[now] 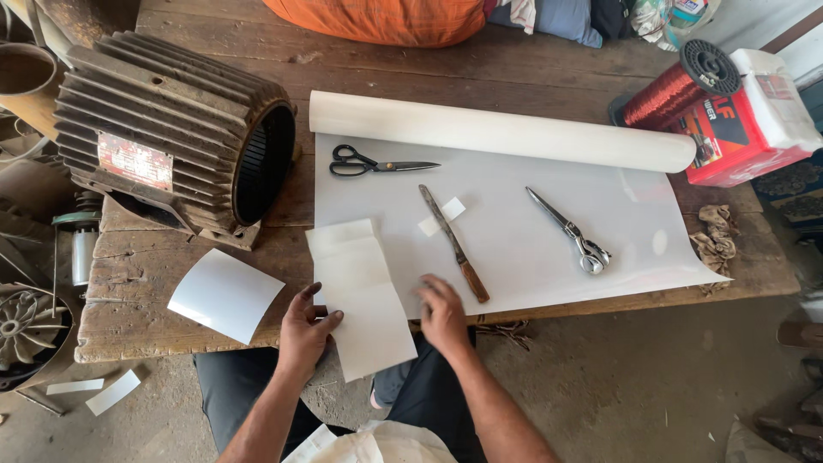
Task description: The person cuts a white sheet from a roll using scissors, then uses a knife to trim and score the sheet into smaller rectangular pieces. The person folds and stacks the cut pieces on the table.
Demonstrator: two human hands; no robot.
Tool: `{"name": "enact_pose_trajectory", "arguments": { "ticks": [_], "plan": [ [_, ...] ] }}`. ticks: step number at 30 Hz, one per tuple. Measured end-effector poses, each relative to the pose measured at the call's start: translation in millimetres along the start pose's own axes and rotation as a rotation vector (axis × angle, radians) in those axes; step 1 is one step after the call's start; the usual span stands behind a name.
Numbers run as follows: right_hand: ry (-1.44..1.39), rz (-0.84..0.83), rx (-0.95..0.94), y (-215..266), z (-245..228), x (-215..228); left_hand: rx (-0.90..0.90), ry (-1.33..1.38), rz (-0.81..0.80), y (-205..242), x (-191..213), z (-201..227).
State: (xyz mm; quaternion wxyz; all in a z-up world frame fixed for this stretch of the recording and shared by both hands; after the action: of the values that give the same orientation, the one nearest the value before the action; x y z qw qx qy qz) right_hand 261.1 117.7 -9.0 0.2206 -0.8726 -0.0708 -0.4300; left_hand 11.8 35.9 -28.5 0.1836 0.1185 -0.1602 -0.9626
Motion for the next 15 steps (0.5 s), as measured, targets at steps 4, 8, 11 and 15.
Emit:
{"name": "enact_pose_trajectory", "arguments": {
  "ticks": [4,8,11,15],
  "plan": [
    [-0.001,0.115,0.012,-42,-6,19,0.101,0.061,0.112,-10,-8,-45],
    [0.036,-0.133,-0.018,-89,-44,-1,0.067,0.320,0.125,-16,-37,-99],
    [0.018,-0.137,0.035,-86,-79,-17,0.056,0.547,0.090,-18,-54,-112],
    [-0.062,-0.065,0.047,-24,-93,-32,0.124,0.763,-0.157,-8,-61,-94]
  ]
}}
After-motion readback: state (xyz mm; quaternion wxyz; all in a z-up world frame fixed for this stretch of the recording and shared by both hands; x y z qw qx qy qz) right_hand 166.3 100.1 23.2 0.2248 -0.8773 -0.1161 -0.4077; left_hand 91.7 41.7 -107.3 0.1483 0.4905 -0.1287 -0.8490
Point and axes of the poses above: each hand's wrist, its own y-axis away from the middle knuckle, its own x-axis out of the back of the hand, z = x × y, the point moved 3 cm from there along -y, towards the middle knuckle, and after that the axes turned 5 degrees about -x, right-handed, at the moved point
